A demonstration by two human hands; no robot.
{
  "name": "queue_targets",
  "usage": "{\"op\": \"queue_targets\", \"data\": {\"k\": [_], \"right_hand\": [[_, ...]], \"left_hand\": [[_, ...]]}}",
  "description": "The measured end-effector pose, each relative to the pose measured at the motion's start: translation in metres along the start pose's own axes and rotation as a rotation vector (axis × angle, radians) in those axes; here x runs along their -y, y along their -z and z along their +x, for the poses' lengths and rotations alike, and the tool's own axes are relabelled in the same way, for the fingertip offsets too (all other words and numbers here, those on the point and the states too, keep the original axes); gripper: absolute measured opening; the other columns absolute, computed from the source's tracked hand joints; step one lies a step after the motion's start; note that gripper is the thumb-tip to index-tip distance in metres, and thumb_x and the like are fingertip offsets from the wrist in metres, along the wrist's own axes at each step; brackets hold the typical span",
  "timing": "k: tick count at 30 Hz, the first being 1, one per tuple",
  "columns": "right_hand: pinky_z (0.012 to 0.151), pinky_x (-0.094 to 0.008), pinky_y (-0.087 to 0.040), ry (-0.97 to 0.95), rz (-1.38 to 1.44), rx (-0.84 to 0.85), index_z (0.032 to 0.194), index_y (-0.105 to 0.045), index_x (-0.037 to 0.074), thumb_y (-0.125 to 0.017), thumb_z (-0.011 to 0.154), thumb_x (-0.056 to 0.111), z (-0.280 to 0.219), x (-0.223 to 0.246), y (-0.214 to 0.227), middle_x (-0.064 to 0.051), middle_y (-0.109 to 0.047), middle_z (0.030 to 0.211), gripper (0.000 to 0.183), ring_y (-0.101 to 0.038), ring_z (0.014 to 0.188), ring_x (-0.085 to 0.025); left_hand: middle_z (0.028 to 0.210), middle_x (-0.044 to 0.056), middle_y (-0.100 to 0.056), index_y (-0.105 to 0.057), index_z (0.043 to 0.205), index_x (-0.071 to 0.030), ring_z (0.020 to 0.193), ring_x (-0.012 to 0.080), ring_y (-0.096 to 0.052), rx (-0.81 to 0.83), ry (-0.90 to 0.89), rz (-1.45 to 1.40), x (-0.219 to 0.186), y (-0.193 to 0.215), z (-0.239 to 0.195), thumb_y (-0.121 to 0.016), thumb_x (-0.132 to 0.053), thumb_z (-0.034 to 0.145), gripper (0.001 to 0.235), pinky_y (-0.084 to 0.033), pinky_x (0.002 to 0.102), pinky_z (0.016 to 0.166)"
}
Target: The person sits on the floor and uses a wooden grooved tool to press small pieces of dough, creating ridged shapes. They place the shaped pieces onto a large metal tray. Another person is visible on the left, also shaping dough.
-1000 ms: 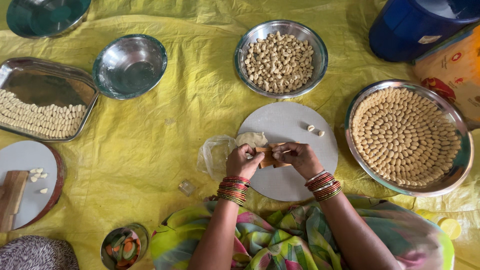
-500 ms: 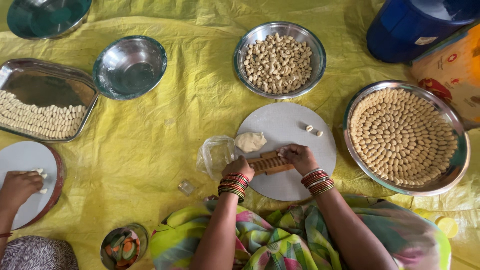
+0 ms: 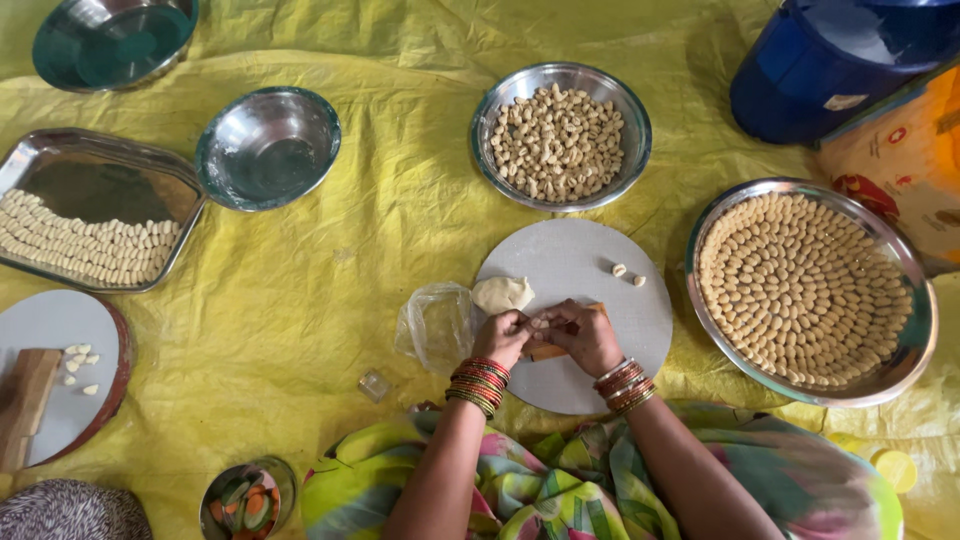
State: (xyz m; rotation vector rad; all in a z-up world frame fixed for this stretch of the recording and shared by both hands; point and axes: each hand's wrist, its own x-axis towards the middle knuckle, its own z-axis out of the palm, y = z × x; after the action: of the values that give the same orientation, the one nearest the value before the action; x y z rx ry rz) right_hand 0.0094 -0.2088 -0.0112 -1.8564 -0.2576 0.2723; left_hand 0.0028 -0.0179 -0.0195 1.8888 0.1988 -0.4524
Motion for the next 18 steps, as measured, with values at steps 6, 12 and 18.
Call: {"op": "queue_targets", "data": {"k": [6, 12, 18], "right_hand": [[0.078, -0.03, -0.061, -0.009, -0.054, 0.002, 0.109, -0.074, 0.0, -0.081, 0.082, -0.001, -0.002, -0.002, 0.003, -0.009, -0.076, 0.097, 0.028, -0.072, 0.086, -0.015], [0.081, -0.029, -0.064, 0.014, 0.332, 0.078, 0.103, -0.069, -0.002, -0.075, 0.085, 0.0, -0.004, -0.008, 0.014, -0.008, -0.078, 0.095, 0.019, -0.077, 0.089, -0.014], [0.08, -0.031, -0.059, -0.018, 0.295, 0.047, 0.105, -0.071, -0.004, -0.078, 0.088, -0.002, -0.008, -0.021, 0.014, -0.009, -0.075, 0.097, 0.018, -0.07, 0.088, -0.013]], "left_hand": [[0.076, 0.001, -0.07, -0.069, 0.092, -0.003, 0.059, 0.007, -0.061, 0.122, 0.091, -0.21, 0.01, 0.0, 0.009, -0.074, -0.032, 0.096, 0.029, -0.054, 0.024, 0.055], [0.082, -0.002, -0.068, -0.069, 0.095, -0.006, 0.063, 0.0056, -0.059, 0.324, 0.101, -0.586, 0.018, 0.005, 0.012, -0.076, -0.028, 0.093, 0.023, -0.054, 0.022, 0.062], [0.08, 0.004, -0.07, -0.068, 0.092, -0.003, 0.062, 0.0079, -0.061, 0.255, 0.098, -0.478, 0.032, -0.005, 0.016, -0.072, -0.025, 0.094, 0.022, -0.054, 0.023, 0.059]]}}
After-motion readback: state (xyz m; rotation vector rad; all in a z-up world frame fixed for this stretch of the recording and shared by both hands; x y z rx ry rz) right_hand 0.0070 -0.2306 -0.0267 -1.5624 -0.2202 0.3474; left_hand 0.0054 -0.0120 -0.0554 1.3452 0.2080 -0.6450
